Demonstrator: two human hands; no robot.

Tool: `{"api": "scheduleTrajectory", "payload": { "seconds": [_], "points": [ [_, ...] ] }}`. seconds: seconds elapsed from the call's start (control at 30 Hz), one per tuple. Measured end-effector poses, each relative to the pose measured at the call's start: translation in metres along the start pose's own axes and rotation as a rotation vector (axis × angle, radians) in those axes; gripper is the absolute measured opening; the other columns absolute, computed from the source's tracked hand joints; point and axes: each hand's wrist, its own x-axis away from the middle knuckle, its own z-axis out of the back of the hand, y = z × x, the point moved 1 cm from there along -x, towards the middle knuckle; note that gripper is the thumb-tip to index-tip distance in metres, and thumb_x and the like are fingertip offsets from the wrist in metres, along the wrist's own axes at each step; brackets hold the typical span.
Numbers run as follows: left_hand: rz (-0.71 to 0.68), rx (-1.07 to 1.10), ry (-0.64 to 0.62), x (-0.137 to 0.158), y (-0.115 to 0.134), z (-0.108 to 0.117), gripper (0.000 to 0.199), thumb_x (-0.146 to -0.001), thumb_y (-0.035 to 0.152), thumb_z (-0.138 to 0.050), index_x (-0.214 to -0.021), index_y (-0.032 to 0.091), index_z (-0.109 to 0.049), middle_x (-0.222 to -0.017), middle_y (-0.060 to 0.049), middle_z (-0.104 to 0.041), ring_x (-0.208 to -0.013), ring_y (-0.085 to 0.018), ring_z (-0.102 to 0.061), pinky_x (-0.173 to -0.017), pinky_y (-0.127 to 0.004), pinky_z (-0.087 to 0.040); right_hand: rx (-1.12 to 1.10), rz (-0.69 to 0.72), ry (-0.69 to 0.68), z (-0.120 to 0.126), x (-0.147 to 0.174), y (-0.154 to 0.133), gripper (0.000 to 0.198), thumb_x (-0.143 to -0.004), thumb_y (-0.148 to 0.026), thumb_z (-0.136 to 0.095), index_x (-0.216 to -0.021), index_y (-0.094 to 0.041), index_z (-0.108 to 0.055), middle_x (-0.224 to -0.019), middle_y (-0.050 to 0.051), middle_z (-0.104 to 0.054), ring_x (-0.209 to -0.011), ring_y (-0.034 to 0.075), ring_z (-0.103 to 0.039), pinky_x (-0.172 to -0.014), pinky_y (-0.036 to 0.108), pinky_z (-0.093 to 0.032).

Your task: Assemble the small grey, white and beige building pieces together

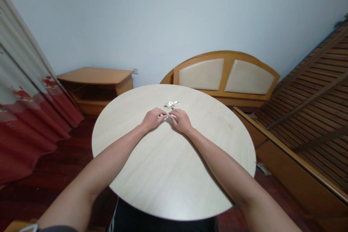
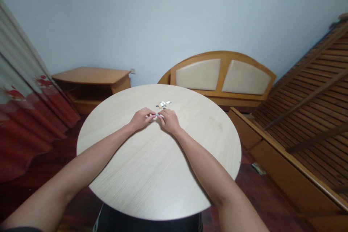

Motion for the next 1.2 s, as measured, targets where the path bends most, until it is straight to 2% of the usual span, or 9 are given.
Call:
{"api": "scheduleTrajectory", "payload": {
  "seconds": [0.33,1.0,1.2],
  "points": [
    [-0.008,0.009,0.013,0.0001,-0.0002,-0.0002,0.015,-0.093,0.029,-0.065,-0.098,0.02,-0.076,-0.097,-0.005,-0.076,-0.091,-0.02,-0.066,-0.085,-0.033,-0.051,0.004,0.008,0.005,-0.0005,-0.0001,-0.0005,0.023,-0.102,-0.03,-0.05,-0.107,-0.019,-0.07,-0.109,0.01,-0.073,-0.103,0.025,-0.062,-0.09,0.036,-0.042],
    [0.003,-0.001,0.021,0.0008,-0.0025,-0.0029,0.016,-0.092,0.028,-0.066,-0.101,0.018,-0.075,-0.098,-0.006,-0.076,-0.087,-0.02,-0.065,-0.083,-0.033,-0.05,-0.048,0.058,0.102,-0.0006,0.0003,0.0008,0.01,-0.093,-0.02,-0.059,-0.098,-0.019,-0.067,-0.098,0.009,-0.071,-0.094,0.025,-0.061,-0.083,0.035,-0.041],
    [-0.035,0.027,0.042,0.0006,-0.0018,-0.001,0.013,-0.092,0.025,-0.064,-0.097,0.019,-0.074,-0.096,-0.006,-0.074,-0.089,-0.02,-0.064,-0.083,-0.033,-0.05,-0.056,0.023,0.054,0.0012,0.0007,-0.0031,0.019,-0.099,-0.031,-0.056,-0.103,-0.018,-0.069,-0.102,0.01,-0.072,-0.095,0.024,-0.062,-0.085,0.035,-0.04]
  ]
}}
